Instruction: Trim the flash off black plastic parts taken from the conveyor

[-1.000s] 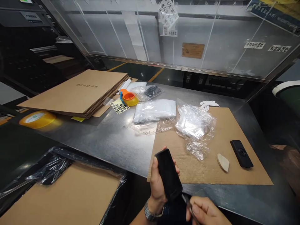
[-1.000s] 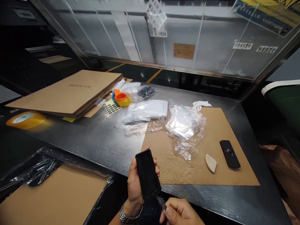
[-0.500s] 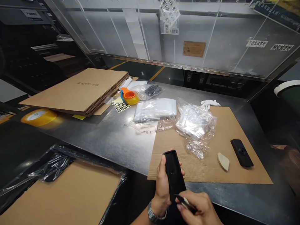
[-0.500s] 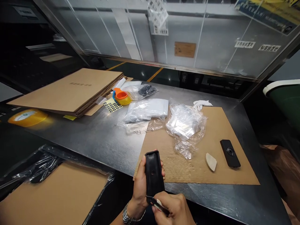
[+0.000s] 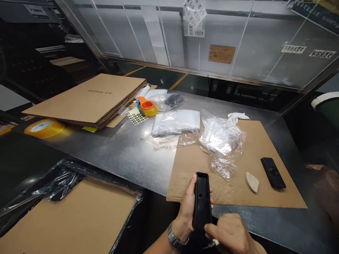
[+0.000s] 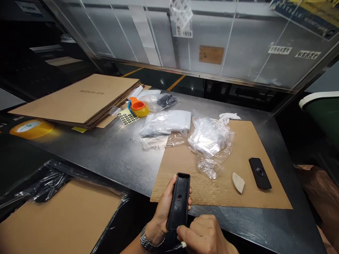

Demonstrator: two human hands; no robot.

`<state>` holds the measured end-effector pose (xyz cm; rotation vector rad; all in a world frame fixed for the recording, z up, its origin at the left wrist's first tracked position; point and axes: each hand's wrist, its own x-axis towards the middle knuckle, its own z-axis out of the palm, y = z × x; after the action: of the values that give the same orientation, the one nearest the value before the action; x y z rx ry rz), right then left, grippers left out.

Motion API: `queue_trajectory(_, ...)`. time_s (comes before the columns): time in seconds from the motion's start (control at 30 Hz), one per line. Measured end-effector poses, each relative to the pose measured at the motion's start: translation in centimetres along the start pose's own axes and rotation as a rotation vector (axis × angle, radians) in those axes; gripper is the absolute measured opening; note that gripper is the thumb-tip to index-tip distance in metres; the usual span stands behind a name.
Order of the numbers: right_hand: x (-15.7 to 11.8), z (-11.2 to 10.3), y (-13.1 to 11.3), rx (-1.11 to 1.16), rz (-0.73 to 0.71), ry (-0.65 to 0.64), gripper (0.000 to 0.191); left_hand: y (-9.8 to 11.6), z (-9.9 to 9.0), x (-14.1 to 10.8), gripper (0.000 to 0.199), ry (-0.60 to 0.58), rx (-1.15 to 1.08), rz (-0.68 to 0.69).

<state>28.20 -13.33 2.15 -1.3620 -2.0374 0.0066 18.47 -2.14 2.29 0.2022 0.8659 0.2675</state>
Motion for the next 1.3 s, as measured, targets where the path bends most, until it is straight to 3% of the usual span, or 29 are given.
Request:
queue_trajectory(0.1,0.5,-0.4,-0.2,0.050,0.001,0.052,0.018,-0.1,0.4,-0.2,0.061,0.012,0.016,-0.016)
queue_trajectory(0.2,1.3,-0.9,-0.5,0.248,0.100,0.026,0.016,-0.2,0.8,-0.4,0.062,0.042,0.042,-0.027)
queue_trajectory(0.37,1.9,-1.6,-0.9,0.542,0.450,-0.191,0.015,-0.6,1.1,-0.2,0.056,0.045,0.035,0.041)
queue_trajectory(0.53,2.5,-1.8,-1.2,0.665,0.884,-0.407,0.018,-1.3,1.5,-0.6,0.044,0.083,0.008,0.348)
queue_trajectory(0.63,2.7,-1.6,-1.2,0.864,1.046,-0.449,0.009,-1.5,1.6,-1.0,0.052,0.069,0.026,0.466)
queue_trajectory(0.8,2.4,-1.1,-1.2,1.067,1.218,-0.427,0.005,-1.8,1.4,-1.0,0.055,0.048,0.070,0.464)
queue_trajectory(1.13,1.8,-0.4,-1.3,1.135,1.216,-0.384,0.004,-1.8,1.2,-1.0,0.053,0.032,0.084,0.492)
queue_trajectory(1.23,1.7,-0.9,-1.2,0.941,1.164,-0.405,0.008,-1.5,1.2,-0.8,0.048,0.060,0.040,0.375)
queue_trajectory(1.3,1.5,-1.4,-0.9,0.706,1.023,-0.367,0.013,-1.3,1.2,-0.5,0.051,0.082,0.047,0.212)
